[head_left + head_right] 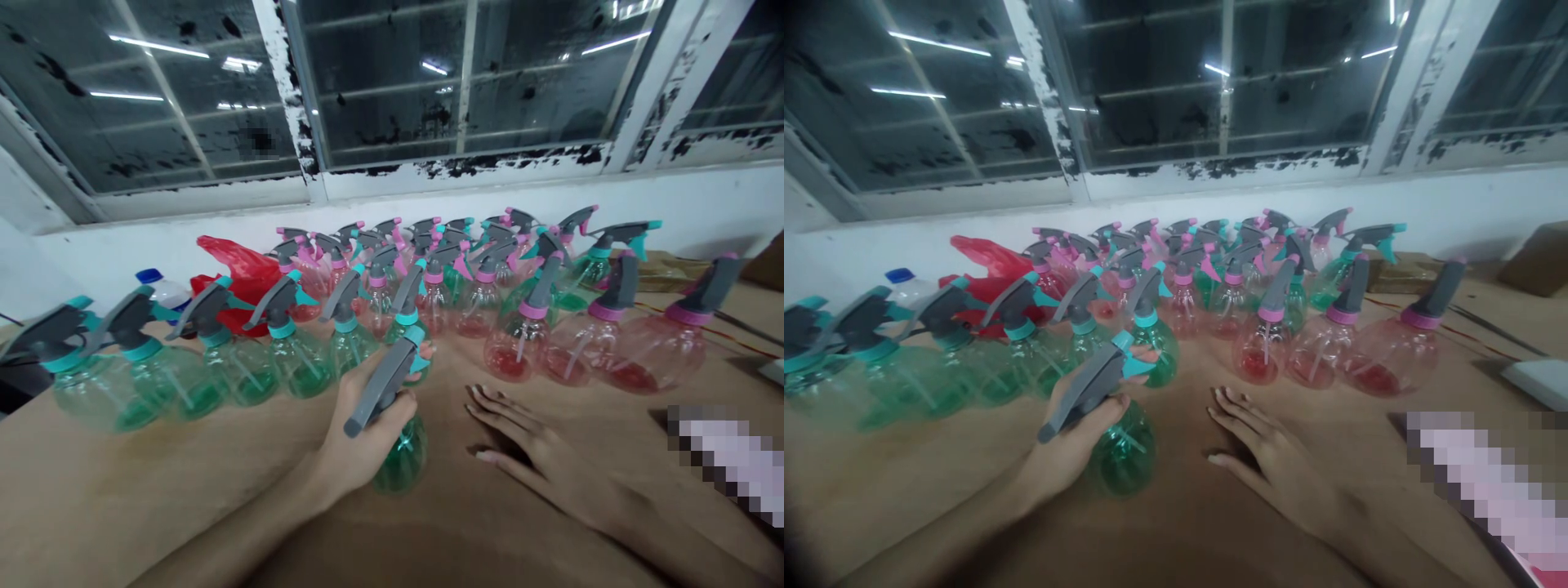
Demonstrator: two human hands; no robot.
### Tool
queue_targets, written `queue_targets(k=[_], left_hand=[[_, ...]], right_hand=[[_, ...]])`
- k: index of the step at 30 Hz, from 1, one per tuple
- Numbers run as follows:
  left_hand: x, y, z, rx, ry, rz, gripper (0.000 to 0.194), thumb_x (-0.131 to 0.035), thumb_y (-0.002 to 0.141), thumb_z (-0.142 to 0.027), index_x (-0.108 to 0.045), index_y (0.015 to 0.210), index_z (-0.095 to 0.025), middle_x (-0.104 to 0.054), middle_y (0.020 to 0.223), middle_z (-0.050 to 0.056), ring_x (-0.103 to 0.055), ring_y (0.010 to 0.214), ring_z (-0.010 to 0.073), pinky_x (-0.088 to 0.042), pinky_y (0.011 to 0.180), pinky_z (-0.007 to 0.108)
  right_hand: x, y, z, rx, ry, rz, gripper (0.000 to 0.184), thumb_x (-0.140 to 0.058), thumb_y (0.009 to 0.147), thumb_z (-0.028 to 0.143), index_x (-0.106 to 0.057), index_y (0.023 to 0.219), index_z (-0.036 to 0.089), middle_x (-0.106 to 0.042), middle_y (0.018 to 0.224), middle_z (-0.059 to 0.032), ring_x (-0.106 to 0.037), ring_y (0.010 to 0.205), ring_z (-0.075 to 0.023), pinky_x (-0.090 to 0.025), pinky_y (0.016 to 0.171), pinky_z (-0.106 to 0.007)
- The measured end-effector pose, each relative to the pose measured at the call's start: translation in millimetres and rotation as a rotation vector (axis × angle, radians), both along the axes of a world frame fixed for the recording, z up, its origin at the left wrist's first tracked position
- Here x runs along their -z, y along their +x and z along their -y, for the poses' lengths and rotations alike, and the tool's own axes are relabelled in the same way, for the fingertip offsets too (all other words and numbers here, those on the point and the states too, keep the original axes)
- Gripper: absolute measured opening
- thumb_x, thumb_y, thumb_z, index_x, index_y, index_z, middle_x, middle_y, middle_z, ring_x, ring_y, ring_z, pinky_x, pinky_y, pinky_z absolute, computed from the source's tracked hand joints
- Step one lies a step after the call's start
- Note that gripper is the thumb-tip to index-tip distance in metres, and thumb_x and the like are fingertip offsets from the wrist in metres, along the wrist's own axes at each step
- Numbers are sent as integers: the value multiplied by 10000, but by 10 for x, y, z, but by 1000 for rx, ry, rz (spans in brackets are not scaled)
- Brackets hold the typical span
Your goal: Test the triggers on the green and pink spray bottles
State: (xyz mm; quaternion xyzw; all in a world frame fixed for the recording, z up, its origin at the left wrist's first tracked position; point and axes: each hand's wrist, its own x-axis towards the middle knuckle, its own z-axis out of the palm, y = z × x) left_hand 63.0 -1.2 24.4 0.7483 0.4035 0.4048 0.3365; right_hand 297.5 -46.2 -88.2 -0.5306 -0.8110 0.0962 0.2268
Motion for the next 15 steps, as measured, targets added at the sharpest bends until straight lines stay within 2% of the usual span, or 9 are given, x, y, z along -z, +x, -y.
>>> queue_targets(k=[3, 8, 15], left_hand=[[-9, -4, -5, 3, 3, 10, 220, -485, 706, -128, -594, 877, -213, -551, 726, -14, -507, 649, 146, -430, 626, 270], [-30, -33, 24, 24, 45, -38, 349, -474, 720, -147, -617, 1016, -261, -523, 676, -26, -461, 582, 142, -412, 584, 272], [-7, -51, 35, -4, 58, -61, 229, -484, 708, -165, -632, 863, -246, -537, 682, -22, -461, 593, 150, -410, 574, 273]], right_hand=[[-1, 0, 3, -1, 10, 9, 527, -472, 864, 439, -368, 1352, 267, -366, 1423, -21, -312, 1306, -231, -315, 1057, -466], [-4, -5, 13, 21, 32, -16, 532, -487, 855, 438, -363, 1351, 291, -385, 1411, -14, -333, 1294, -238, -329, 1047, -468], [-28, -12, 14, 27, 7, 25, 546, -476, 853, 462, -374, 1350, 262, -389, 1409, -20, -330, 1296, -233, -328, 1050, -457]])
